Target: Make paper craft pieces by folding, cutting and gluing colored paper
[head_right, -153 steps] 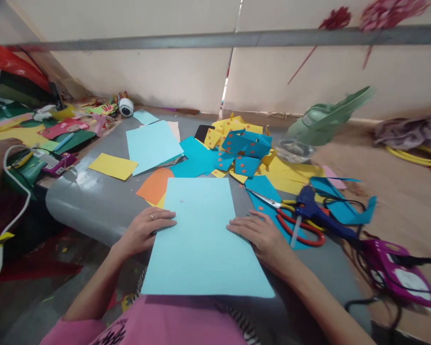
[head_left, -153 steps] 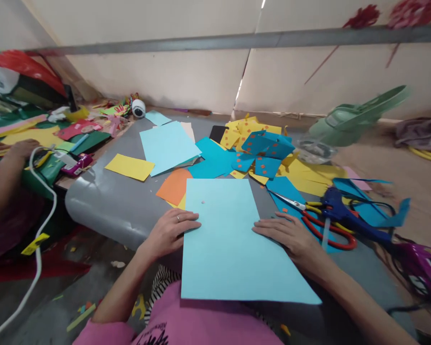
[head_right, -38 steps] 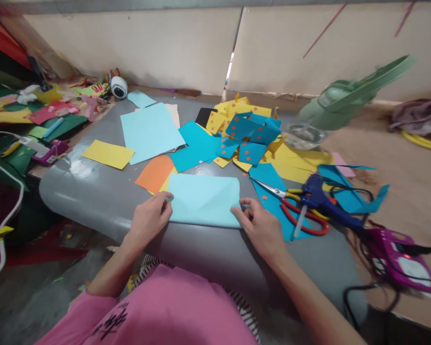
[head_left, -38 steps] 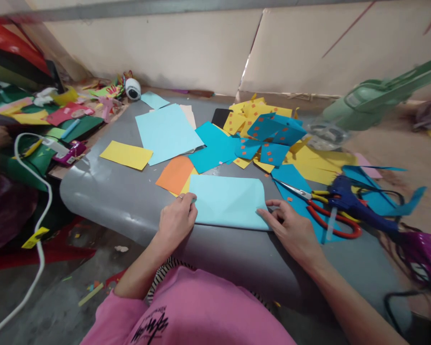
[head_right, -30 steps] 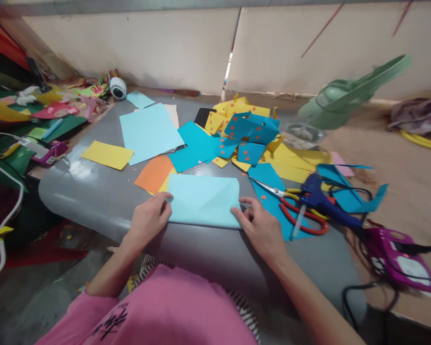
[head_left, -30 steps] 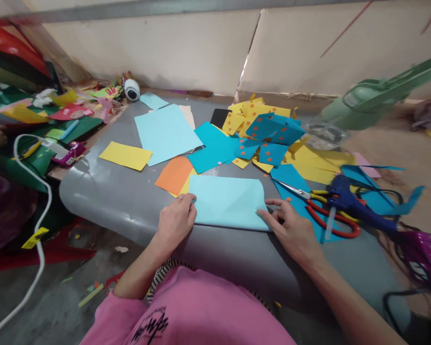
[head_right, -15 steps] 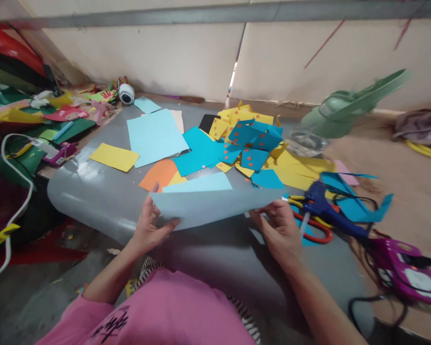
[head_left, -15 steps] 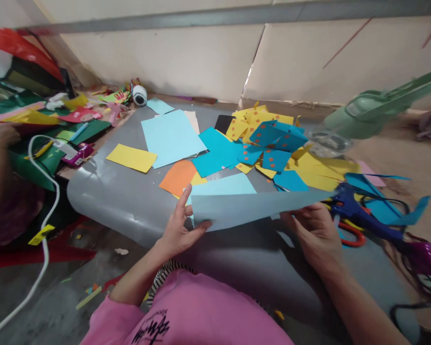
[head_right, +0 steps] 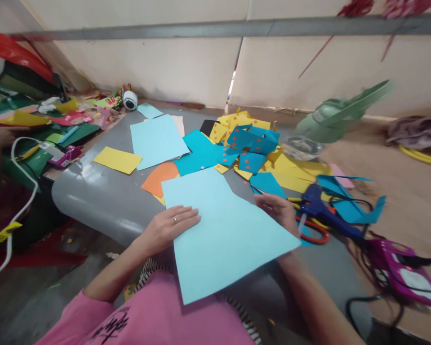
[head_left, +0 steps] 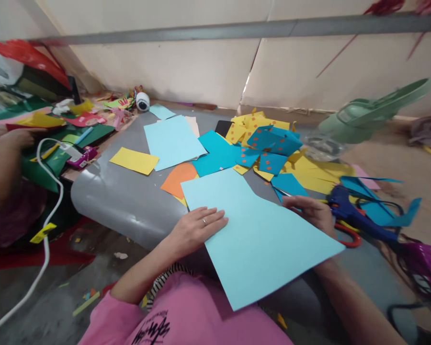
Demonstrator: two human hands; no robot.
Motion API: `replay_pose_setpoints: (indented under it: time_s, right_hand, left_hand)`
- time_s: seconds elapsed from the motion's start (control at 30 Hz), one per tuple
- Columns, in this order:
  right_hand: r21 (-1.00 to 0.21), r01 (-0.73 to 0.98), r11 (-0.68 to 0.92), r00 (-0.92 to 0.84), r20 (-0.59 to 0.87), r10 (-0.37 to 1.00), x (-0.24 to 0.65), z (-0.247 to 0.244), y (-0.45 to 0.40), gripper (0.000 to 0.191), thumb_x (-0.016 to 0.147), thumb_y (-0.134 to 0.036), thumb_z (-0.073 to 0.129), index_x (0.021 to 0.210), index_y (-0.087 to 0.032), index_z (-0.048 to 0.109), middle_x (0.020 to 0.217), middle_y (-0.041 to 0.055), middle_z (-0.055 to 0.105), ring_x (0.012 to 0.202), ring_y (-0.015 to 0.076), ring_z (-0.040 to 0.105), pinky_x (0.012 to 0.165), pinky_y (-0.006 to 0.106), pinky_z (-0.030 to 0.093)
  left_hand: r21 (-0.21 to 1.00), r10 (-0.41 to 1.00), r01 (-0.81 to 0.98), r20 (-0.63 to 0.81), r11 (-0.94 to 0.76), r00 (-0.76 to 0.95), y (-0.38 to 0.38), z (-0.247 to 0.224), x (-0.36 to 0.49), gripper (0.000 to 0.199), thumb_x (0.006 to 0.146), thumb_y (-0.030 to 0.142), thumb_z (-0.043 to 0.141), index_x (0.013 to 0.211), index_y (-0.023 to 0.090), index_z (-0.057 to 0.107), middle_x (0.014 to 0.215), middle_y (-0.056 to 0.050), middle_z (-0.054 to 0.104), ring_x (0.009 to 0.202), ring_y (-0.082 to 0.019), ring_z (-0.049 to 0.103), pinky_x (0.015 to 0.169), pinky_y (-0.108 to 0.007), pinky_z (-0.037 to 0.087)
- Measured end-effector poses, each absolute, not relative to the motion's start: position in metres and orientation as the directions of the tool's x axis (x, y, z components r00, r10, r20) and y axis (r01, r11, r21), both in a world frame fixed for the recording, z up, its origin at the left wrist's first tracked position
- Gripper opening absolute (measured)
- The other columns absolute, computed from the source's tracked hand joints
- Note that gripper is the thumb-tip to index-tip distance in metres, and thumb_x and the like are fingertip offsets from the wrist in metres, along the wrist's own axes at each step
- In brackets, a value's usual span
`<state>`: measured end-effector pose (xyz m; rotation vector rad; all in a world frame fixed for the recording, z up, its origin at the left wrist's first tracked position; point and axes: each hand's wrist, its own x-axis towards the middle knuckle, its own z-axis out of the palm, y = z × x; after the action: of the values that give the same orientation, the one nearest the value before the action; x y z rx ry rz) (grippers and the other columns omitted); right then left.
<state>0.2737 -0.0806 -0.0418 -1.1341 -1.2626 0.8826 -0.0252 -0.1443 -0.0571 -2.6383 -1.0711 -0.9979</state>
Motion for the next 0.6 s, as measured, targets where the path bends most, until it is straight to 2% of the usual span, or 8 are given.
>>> replay_pose_setpoints:
  time_s: [0.1, 0.17, 0.23, 0.4, 0.5, 0.6]
  right_hand:
    - [-0.891, 0.170, 0.422, 0.091, 0.440, 0.893, 0.277, -0.039, -0.085, 0.033, 0.070, -0.028, 0.083, 0.101, -0.028, 0.070, 0.110, 0.0044, 0.075, 0.104, 0.0235, 0.070, 0.094, 0.040, 0.054]
    - [-0.770, 0.333, 0.544, -0.025, 0.570, 0.821, 0.283, -0.033, -0.090, 0.027, 0.076, -0.024, 0.078, 0.102, -0.029, 0.070, 0.115, 0.0050, 0.074, 0.110, 0.0244, 0.069, 0.097, 0.040, 0.054]
    - [-0.610, 0.474, 0.635, -0.177, 0.640, 0.747, 0.290, -0.025, -0.095, 0.022, 0.081, -0.020, 0.073, 0.101, -0.029, 0.070, 0.117, 0.0056, 0.073, 0.109, 0.0246, 0.069, 0.096, 0.040, 0.055]
    - [-0.174, 0.600, 0.781, -0.491, 0.690, 0.532, 0.302, -0.009, -0.097, 0.017, 0.088, -0.015, 0.065, 0.096, -0.030, 0.066, 0.110, 0.0038, 0.074, 0.101, 0.0244, 0.069, 0.095, 0.044, 0.053]
    - [0.111, 0.623, 0.774, -0.621, 0.671, 0.404, 0.305, -0.009, -0.093, 0.021, 0.088, -0.011, 0.063, 0.094, -0.030, 0.066, 0.105, 0.0013, 0.078, 0.096, 0.0242, 0.069, 0.097, 0.045, 0.049]
    - [0.263, 0.628, 0.733, -0.703, 0.597, 0.387, 0.305, -0.015, -0.091, 0.035, 0.088, -0.003, 0.056, 0.106, -0.030, 0.069, 0.106, 0.0001, 0.079, 0.102, 0.0240, 0.068, 0.101, 0.045, 0.043]
  left_hand:
    - [0.044, 0.566, 0.725, 0.659, -0.687, 0.496, -0.144, -0.052, -0.023, 0.031, 0.102, 0.011, 0.044, 0.126, 0.015, 0.063, 0.127, -0.007, 0.074, 0.118, -0.018, 0.070, 0.104, -0.035, 0.057]
    - [0.012, 0.577, 0.759, 0.658, -0.651, 0.484, -0.144, -0.052, -0.021, 0.033, 0.103, 0.010, 0.041, 0.125, 0.016, 0.064, 0.126, -0.007, 0.074, 0.118, -0.017, 0.070, 0.104, -0.034, 0.056]
    - [-0.011, 0.608, 0.790, 0.632, -0.613, 0.481, -0.144, -0.055, -0.018, 0.034, 0.102, 0.008, 0.039, 0.125, 0.017, 0.064, 0.127, -0.007, 0.074, 0.118, -0.017, 0.070, 0.103, -0.034, 0.057]
    - [-0.036, 0.693, 0.808, 0.492, -0.588, 0.527, -0.140, -0.060, -0.013, 0.037, 0.097, 0.005, 0.041, 0.123, 0.015, 0.064, 0.127, -0.008, 0.074, 0.113, -0.021, 0.072, 0.098, -0.035, 0.058]
    - [0.032, 0.748, 0.787, 0.339, -0.616, 0.571, -0.137, -0.055, -0.012, 0.042, 0.089, 0.006, 0.050, 0.128, 0.015, 0.061, 0.133, -0.012, 0.070, 0.119, -0.023, 0.069, 0.101, -0.037, 0.056]
    - [0.124, 0.785, 0.779, 0.199, -0.614, 0.587, -0.131, -0.048, -0.011, 0.050, 0.083, 0.011, 0.057, 0.133, 0.015, 0.058, 0.140, -0.016, 0.065, 0.125, -0.026, 0.065, 0.104, -0.040, 0.053]
